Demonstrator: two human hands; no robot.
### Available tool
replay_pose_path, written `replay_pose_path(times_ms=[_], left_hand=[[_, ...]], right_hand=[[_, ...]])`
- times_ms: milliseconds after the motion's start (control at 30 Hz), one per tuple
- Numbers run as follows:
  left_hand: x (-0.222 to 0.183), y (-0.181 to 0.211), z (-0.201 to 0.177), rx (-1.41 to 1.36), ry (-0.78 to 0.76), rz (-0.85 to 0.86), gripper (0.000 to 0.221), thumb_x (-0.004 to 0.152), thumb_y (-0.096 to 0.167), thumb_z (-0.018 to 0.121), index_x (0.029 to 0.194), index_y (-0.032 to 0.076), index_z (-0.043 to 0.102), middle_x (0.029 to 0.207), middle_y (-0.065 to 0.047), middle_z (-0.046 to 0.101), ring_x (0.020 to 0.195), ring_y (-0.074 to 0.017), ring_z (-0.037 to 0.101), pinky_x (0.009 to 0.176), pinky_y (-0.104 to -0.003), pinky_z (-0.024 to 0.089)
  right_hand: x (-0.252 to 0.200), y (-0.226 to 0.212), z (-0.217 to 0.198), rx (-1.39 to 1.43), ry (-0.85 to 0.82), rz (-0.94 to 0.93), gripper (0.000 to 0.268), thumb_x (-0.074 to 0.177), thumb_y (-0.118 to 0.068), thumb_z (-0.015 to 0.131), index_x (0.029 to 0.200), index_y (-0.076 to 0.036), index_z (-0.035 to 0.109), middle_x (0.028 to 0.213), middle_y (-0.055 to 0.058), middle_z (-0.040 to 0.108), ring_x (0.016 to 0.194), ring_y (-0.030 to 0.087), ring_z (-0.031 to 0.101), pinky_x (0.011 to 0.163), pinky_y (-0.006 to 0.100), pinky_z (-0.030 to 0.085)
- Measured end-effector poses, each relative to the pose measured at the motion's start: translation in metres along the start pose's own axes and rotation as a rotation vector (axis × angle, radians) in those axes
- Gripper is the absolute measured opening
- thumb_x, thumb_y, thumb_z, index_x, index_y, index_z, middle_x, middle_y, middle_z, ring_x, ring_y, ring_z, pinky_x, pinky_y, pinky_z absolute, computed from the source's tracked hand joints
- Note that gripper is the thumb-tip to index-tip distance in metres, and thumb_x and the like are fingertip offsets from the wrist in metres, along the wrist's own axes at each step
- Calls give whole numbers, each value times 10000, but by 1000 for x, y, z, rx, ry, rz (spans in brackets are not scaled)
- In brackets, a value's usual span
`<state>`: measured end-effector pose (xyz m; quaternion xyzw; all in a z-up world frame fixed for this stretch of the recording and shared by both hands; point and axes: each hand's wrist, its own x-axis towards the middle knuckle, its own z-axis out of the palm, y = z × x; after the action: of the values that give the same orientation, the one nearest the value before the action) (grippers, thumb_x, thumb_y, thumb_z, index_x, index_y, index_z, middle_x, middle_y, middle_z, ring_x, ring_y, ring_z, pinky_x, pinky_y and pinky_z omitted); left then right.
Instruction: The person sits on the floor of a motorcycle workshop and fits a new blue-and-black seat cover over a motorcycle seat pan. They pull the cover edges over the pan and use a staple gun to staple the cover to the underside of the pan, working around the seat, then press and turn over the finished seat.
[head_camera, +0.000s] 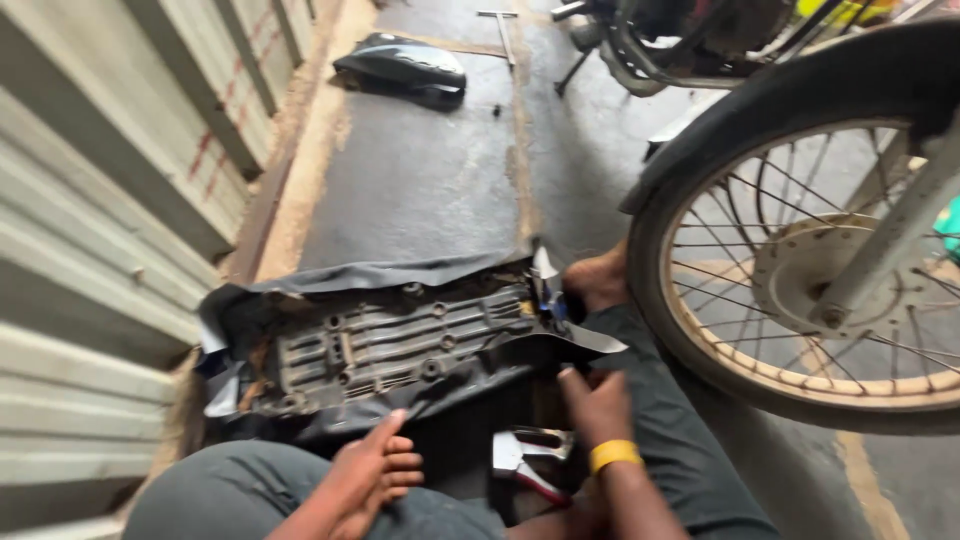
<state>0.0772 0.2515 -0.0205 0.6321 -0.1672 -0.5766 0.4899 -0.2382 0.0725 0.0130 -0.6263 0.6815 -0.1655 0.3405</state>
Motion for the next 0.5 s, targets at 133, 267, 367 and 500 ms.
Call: replay_pose_path(times_ms=[133, 267, 367, 500], left_hand=[[-21, 37, 41, -475, 236, -574, 1210, 766, 702, 722, 1596, 68, 113, 1595, -326, 352, 1392, -463, 508, 1069, -457, 437], [2, 42, 65, -484, 472, -498, 1279, 717, 677, 741, 1662, 197, 26, 1723, -110, 189, 1537, -436, 309, 1253, -604, 226], [34, 11, 59, -652, 640, -389, 1173, 745, 700, 785, 1576, -10, 359, 1684, -170, 285, 1537, -363, 290, 1234, -569, 238], [43, 14, 55, -755, 658, -311, 1070, 773, 624, 830, 1518, -35, 437, 1647, -189, 350, 1508, -346, 337, 1227, -556, 230]], right_hand=[[35, -12, -9, 535, -23, 141, 629, 757, -357, 830, 1236, -95, 517, 1016, 73, 648, 796, 218, 668, 657, 399, 572], [105, 38, 27, 382, 73, -103, 358, 858, -297, 782, 1107, -69, 663, 785, 4, 700, 701, 118, 616, 663, 280, 492], [95, 27, 35, 186, 247, -255, 354, 966, -259, 789, 891, 67, 674, 662, 136, 606, 620, 168, 467, 656, 360, 431], [86, 36, 34, 296, 288, -284, 303, 986, -229, 758, 915, 13, 590, 737, 89, 582, 675, 141, 474, 639, 328, 425]])
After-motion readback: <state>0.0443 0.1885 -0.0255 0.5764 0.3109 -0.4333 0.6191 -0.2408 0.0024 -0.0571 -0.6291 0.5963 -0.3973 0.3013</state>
